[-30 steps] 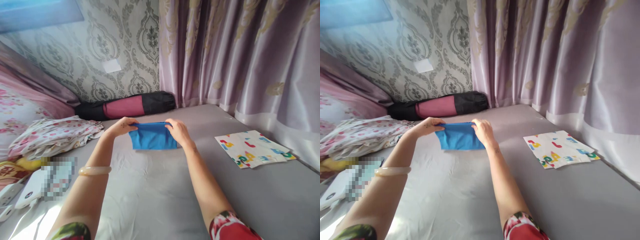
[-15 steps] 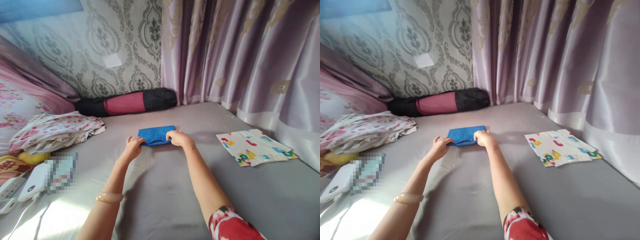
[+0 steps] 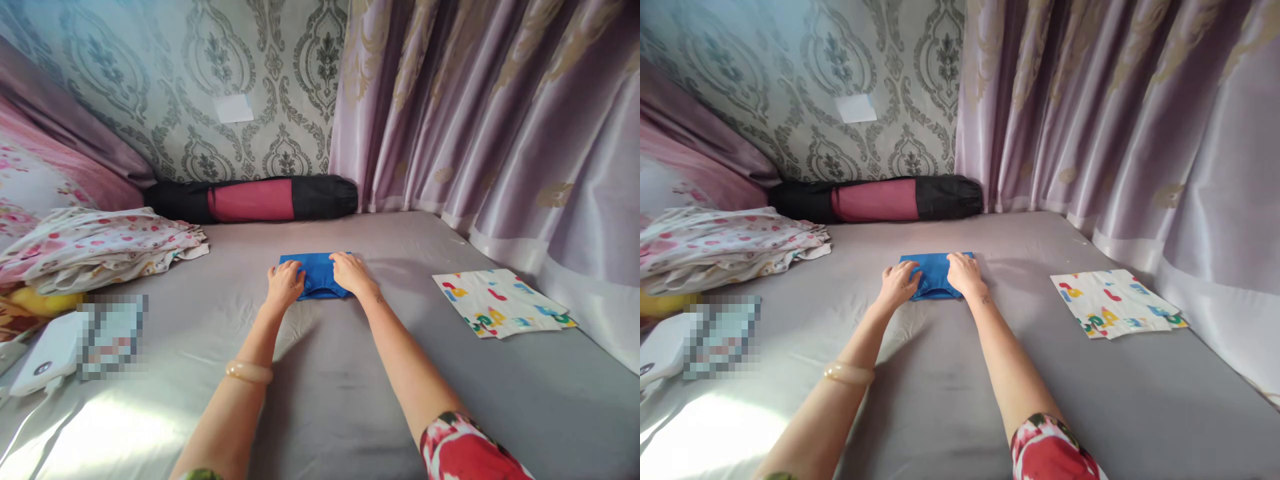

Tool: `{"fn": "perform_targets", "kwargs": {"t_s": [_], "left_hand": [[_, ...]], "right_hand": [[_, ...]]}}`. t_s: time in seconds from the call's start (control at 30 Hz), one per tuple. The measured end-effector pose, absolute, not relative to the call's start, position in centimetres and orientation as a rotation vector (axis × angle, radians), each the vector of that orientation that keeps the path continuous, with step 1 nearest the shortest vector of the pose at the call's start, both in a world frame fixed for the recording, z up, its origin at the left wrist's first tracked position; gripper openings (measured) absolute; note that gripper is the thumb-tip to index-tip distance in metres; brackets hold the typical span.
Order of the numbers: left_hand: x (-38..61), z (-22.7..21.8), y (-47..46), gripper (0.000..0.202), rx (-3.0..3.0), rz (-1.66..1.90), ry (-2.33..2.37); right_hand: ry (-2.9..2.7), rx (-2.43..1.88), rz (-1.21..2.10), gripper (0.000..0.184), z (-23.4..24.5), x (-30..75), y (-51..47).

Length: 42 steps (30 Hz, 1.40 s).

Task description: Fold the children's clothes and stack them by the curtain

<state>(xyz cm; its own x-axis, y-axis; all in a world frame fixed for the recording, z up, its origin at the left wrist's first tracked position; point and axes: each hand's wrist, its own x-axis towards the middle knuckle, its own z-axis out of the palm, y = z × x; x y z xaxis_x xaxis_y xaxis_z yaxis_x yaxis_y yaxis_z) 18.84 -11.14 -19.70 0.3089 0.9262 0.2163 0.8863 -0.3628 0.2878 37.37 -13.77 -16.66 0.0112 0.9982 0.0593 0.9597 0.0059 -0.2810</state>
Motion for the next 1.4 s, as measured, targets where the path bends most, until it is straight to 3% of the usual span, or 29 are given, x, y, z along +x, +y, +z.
{"fn": "perform_targets", "kwargs": {"t_s": [0.2, 0.47, 1.4], "left_hand": [[21.1, -20.9, -8.1, 0.050, 2.626, 0.330, 1.676], [21.4, -22.9, -8.0, 0.055, 2.658, 0.160, 1.602], [21.0, -22.7, -7.6, 0.069, 2.538, 0.146, 1.702]], "right_hand": [[-2.178, -1.982, 0.066, 0.056, -19.8, 34.4, -11.0], [-2.227, -2.015, 0.161, 0.056, -22.4, 34.6, -10.7], [-2.111, -2.086, 0.177, 0.054, -22.1, 36.3, -11.0]]}}
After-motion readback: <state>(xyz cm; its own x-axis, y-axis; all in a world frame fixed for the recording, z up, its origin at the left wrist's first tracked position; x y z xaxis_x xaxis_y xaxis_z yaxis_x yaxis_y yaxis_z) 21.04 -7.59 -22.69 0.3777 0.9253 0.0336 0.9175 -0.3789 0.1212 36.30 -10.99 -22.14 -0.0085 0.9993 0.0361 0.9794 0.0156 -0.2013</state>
